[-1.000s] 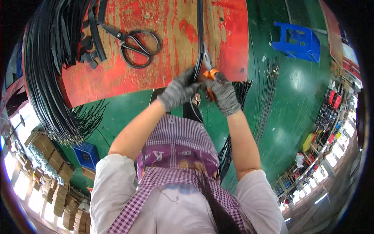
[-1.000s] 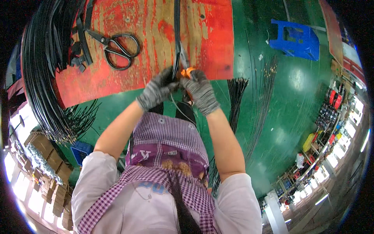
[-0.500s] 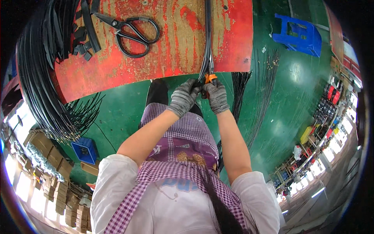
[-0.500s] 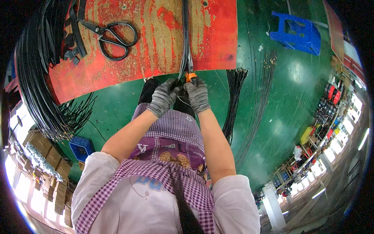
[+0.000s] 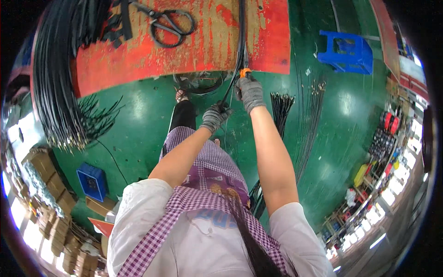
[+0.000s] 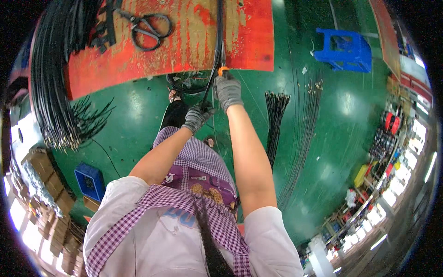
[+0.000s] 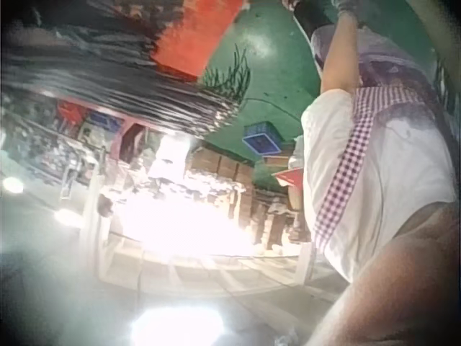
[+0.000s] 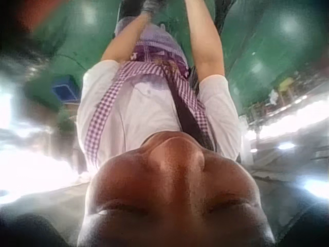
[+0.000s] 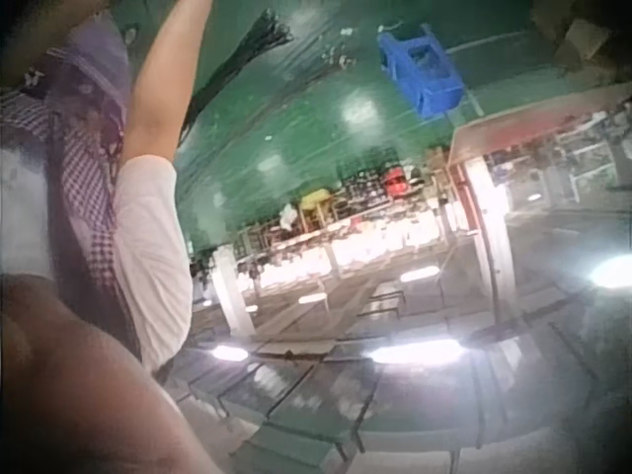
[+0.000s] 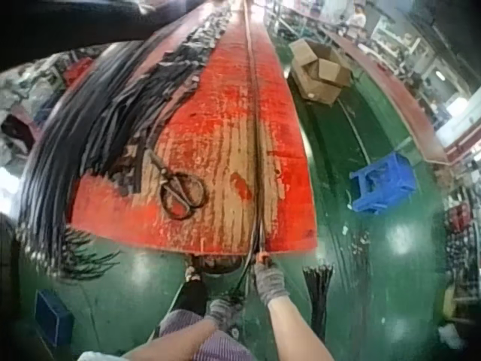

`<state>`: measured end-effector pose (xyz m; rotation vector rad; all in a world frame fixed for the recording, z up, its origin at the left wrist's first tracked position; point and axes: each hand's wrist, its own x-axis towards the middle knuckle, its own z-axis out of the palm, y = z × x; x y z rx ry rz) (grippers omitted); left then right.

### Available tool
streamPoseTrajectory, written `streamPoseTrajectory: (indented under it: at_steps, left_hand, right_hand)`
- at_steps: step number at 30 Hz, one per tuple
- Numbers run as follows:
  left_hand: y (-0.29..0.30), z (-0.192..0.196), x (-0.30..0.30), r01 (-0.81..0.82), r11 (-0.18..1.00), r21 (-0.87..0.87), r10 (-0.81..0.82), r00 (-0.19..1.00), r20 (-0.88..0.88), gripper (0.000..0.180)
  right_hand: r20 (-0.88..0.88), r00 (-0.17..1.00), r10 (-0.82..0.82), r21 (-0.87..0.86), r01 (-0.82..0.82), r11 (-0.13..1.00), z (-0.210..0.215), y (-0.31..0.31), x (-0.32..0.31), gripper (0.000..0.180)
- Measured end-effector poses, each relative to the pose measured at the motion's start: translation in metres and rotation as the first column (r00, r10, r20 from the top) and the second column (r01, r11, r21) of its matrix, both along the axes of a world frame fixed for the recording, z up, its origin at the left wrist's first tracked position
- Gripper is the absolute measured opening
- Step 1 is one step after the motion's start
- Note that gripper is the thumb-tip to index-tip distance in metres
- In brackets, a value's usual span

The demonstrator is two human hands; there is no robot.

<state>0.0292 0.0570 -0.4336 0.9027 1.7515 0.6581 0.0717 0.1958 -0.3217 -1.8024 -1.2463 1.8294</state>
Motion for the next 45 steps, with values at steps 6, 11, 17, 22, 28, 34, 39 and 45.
streamPoseTrajectory:
  at_steps: [6,11,17,22,28,34,39,45]
  left_hand:
    - [-0.044,-0.046,0.006,-0.224,0.971,-0.077,0.215,0.970,-0.114,0.039]
    - [-0.032,-0.043,0.013,-0.282,0.955,0.086,0.265,0.695,-0.668,0.046]
    - [-0.040,-0.116,0.042,-0.461,0.881,-0.109,0.334,0.767,-0.548,0.038]
    - [-0.017,-0.022,0.097,-0.366,0.928,-0.063,0.199,0.346,0.917,0.030]
    - [-0.057,0.042,0.070,-0.171,0.951,-0.259,0.175,-0.394,0.902,0.028]
    - [-0.097,0.019,0.094,-0.448,0.833,-0.324,0.517,0.423,0.744,0.024]
    - [-0.095,-0.040,0.106,-0.493,0.816,-0.300,0.544,0.483,0.686,0.022]
    - [-0.058,-0.048,0.089,-0.279,0.866,-0.414,0.475,0.717,0.511,0.018]
  right_hand:
    - [-0.014,0.997,0.080,-0.010,-0.080,0.997,-0.007,0.006,-0.006,0.021]
    - [-0.024,0.999,0.046,-0.128,-0.049,0.991,-0.018,0.015,0.003,0.027]
    - [0.010,0.982,0.187,-0.054,-0.186,0.981,-0.006,0.009,0.000,0.010]
    - [-0.042,0.984,0.172,-0.083,-0.175,0.981,-0.008,0.013,0.012,0.010]
    - [-0.076,0.993,0.092,-0.069,-0.098,0.993,-0.013,0.013,0.012,0.018]
    - [0.031,0.973,0.229,0.192,-0.231,0.954,-0.044,0.003,0.017,0.029]
    - [0.115,0.941,0.318,0.588,-0.323,0.741,-0.103,0.016,0.022,0.027]
    - [0.113,0.953,0.281,0.667,-0.282,0.689,-0.100,0.015,0.014,0.025]
